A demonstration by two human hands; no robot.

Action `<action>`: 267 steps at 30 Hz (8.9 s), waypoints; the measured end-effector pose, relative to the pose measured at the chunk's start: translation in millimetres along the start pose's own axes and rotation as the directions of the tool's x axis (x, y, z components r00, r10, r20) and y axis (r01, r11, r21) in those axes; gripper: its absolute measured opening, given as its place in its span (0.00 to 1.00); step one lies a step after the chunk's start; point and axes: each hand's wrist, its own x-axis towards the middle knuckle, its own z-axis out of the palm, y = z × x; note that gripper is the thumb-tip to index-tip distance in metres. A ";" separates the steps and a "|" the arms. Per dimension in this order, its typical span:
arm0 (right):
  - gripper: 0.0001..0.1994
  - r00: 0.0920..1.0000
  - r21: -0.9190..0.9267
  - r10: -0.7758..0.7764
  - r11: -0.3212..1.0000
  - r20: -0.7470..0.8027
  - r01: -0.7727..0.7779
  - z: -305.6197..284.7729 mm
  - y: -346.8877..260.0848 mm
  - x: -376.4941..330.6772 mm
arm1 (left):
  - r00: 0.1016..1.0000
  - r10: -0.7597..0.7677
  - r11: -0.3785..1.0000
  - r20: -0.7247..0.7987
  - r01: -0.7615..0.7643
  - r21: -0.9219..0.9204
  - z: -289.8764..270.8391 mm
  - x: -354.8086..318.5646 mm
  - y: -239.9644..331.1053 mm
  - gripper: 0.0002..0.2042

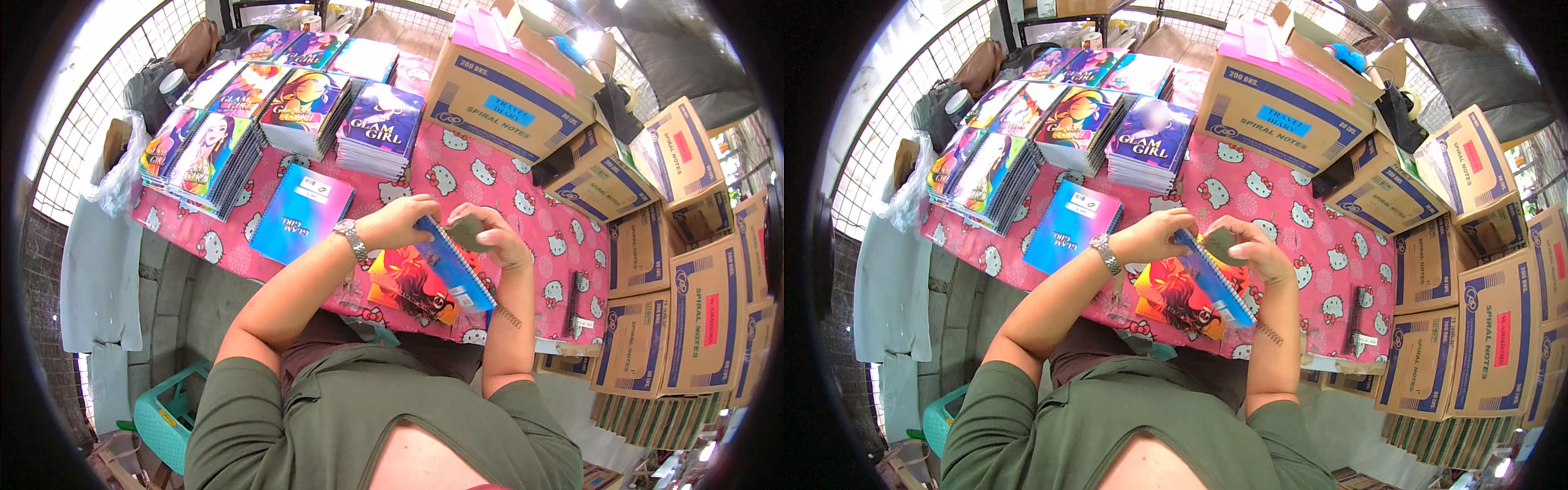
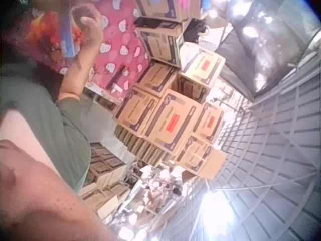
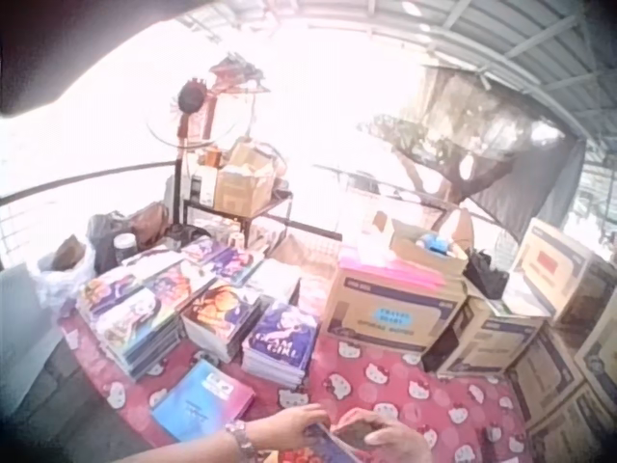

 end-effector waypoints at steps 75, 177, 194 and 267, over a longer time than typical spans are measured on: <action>0.29 0.746 -0.805 -0.462 0.570 -0.479 -0.163 159.7 10.9 -49.3 | 0.876 -0.062 0.994 -0.479 0.009 -0.112 38.7 -47.7 18.2 0.09; 0.11 0.532 -0.609 -0.456 0.779 -0.714 -0.150 64.4 45.8 -124.1 | 0.966 0.243 0.898 -0.091 -0.189 0.398 65.3 26.5 42.4 0.14; 0.12 0.510 -0.501 -0.459 0.863 -0.727 0.064 65.3 73.5 -121.6 | 0.956 0.282 0.894 -0.082 -0.231 0.384 66.5 27.9 38.5 0.14; 0.14 0.646 -0.684 -0.332 0.595 -0.688 -0.423 109.7 -0.2 -108.3 | 0.949 0.313 0.886 -0.039 -0.277 0.372 87.1 16.6 52.6 0.11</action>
